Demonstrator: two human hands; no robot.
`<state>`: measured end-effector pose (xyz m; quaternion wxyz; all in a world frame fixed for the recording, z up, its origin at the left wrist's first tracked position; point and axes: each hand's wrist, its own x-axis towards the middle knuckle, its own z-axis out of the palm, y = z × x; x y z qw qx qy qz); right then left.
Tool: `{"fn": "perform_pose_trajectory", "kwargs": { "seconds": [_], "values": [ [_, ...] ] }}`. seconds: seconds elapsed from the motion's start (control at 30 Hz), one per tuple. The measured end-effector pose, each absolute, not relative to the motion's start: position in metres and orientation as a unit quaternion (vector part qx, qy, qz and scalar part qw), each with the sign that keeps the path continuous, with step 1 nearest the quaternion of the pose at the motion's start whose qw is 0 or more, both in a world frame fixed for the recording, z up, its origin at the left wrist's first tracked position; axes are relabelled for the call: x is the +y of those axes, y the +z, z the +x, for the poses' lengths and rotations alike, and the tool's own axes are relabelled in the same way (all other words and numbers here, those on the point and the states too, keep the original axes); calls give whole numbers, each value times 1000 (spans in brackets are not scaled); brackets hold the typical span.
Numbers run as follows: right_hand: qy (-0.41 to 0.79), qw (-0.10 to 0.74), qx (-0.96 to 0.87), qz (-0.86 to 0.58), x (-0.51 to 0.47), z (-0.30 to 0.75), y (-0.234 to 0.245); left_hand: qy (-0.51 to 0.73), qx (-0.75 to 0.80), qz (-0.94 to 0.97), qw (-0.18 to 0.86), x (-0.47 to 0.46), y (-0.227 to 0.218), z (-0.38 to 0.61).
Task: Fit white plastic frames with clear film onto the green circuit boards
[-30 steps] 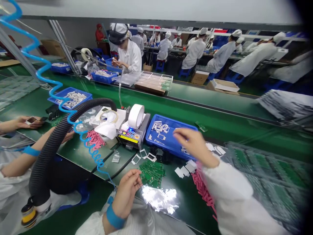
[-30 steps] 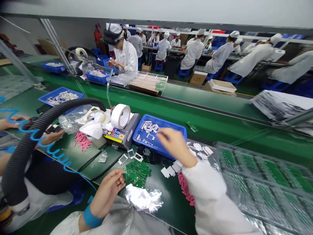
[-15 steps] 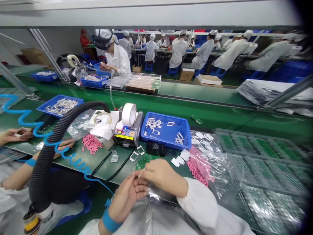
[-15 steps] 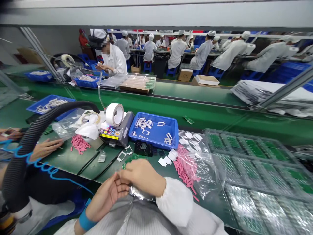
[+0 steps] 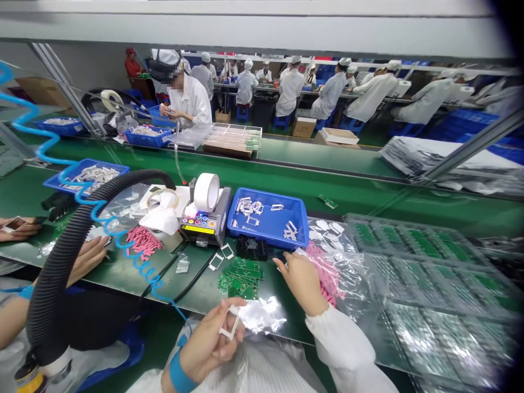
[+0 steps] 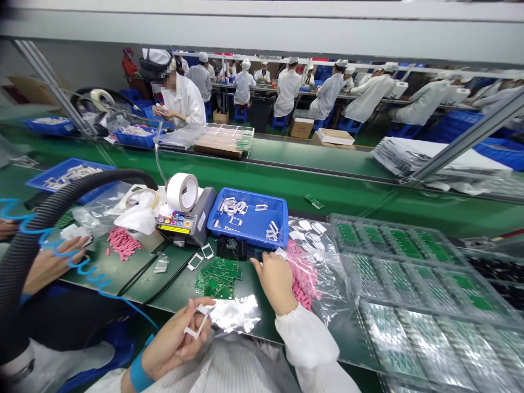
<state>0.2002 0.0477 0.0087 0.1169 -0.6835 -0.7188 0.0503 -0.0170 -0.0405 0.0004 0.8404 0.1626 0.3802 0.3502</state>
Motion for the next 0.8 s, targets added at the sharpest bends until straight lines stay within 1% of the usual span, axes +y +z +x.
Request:
{"fn": "perform_pose_trajectory", "kwargs": {
  "seconds": [0.17, 0.27, 0.37, 0.43, 0.5, 0.53, 0.6, 0.67, 0.7, 0.73, 0.8],
  "values": [
    [14, 77, -685, -724, 68, 204, -16, 385, 365, 140, 836, -46, 5, -25],
    [13, 81, -682, -727, 71, 206, -21, 400, 367, 108, 832, -49, 9, -33],
    [13, 102, -678, -728, 70, 210, -20, 443, 370, 60, 814, -53, 5, -44],
    [9, 126, -671, -730, 65, 211, -14, 494, 400, 21, 772, -57, -6, -57],
    [3, 158, -675, -720, 58, 207, -5, 567, 448, -36, 691, -64, -21, -78],
    [9, 190, -686, -702, 54, 203, 2, 606, 464, -74, 642, -69, -30, -91],
    [71, 265, -721, -636, 46, 187, 17, 666, 466, -147, 563, -81, -43, -120],
    [204, 305, -758, -540, 38, 159, 32, 700, 462, -181, 514, -94, -50, -151],
    [280, 296, -773, -486, 34, 140, 39, 711, 461, -188, 497, -100, -50, -165],
    [347, 266, -788, -433, 30, 118, 44, 718, 461, -190, 486, -105, -49, -178],
    [435, 194, -817, -326, 24, 69, 49, 729, 457, -191, 472, -112, -45, -198]
  ]
}}
